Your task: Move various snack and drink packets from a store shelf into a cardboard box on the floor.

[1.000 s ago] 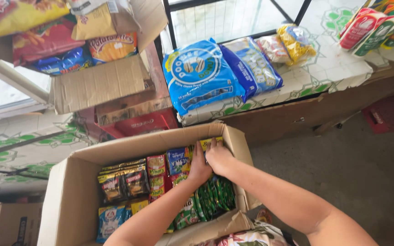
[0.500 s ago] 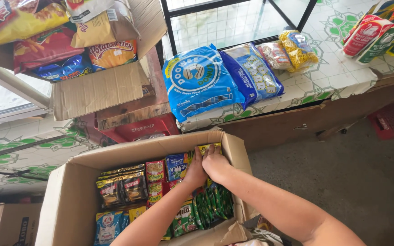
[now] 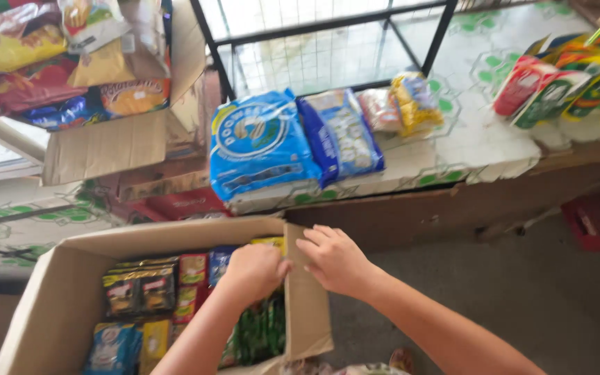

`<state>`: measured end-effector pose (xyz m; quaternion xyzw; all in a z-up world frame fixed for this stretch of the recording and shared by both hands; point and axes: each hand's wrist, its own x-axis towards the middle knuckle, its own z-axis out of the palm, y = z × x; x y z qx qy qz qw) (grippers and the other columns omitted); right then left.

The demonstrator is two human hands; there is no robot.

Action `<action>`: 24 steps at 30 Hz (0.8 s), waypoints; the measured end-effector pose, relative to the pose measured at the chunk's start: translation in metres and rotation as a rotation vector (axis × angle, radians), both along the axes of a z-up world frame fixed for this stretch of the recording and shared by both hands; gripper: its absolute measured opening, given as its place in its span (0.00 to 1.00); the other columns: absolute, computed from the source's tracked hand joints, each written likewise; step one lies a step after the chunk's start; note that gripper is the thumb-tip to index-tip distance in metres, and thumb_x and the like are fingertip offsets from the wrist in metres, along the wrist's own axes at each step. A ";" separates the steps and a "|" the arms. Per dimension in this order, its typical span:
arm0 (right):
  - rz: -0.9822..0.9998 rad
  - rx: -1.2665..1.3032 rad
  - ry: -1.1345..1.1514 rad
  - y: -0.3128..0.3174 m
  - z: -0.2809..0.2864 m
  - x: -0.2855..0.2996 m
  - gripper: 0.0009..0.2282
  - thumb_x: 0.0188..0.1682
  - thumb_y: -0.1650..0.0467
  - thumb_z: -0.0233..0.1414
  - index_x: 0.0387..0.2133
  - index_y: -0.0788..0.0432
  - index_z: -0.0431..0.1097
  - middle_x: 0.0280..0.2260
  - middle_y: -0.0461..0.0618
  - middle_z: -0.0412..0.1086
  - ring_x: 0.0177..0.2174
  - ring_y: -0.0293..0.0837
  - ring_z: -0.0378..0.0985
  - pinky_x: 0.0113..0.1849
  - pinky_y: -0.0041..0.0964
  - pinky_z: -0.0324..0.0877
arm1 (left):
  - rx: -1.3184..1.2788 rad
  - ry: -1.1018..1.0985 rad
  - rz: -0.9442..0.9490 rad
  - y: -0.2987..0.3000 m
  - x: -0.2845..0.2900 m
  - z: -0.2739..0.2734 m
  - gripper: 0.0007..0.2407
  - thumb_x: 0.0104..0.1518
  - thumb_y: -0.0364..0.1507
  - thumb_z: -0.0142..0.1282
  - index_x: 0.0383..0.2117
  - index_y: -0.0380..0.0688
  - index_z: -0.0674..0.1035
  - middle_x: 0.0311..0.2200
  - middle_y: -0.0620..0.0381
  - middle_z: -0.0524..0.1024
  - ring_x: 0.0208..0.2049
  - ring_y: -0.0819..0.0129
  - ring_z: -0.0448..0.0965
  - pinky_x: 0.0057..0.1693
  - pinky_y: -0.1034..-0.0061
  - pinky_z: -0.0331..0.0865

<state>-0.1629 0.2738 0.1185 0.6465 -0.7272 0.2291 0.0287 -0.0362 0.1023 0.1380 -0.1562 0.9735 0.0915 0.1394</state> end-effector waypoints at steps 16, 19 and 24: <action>0.062 0.233 -0.182 0.155 0.014 -0.208 0.18 0.42 0.65 0.62 0.46 0.56 0.74 0.46 0.51 0.74 0.49 0.55 0.72 0.50 0.48 0.66 | 0.444 0.323 -0.368 0.187 -0.157 0.080 0.21 0.58 0.37 0.58 0.56 0.43 0.73 0.48 0.44 0.79 0.52 0.46 0.77 0.54 0.57 0.70; 0.065 0.238 -0.187 0.125 0.046 -0.239 0.19 0.40 0.67 0.62 0.46 0.55 0.74 0.48 0.51 0.75 0.48 0.55 0.72 0.51 0.50 0.65 | 0.486 0.642 -0.398 0.153 -0.186 0.097 0.24 0.57 0.31 0.59 0.61 0.40 0.71 0.60 0.38 0.71 0.60 0.43 0.71 0.62 0.59 0.66; 0.106 0.132 -0.111 0.058 0.099 -0.294 0.19 0.39 0.66 0.63 0.44 0.59 0.74 0.45 0.56 0.75 0.46 0.58 0.75 0.47 0.52 0.69 | 0.234 0.800 -0.371 0.065 -0.244 0.130 0.26 0.54 0.31 0.62 0.61 0.38 0.70 0.62 0.36 0.67 0.61 0.39 0.67 0.62 0.57 0.62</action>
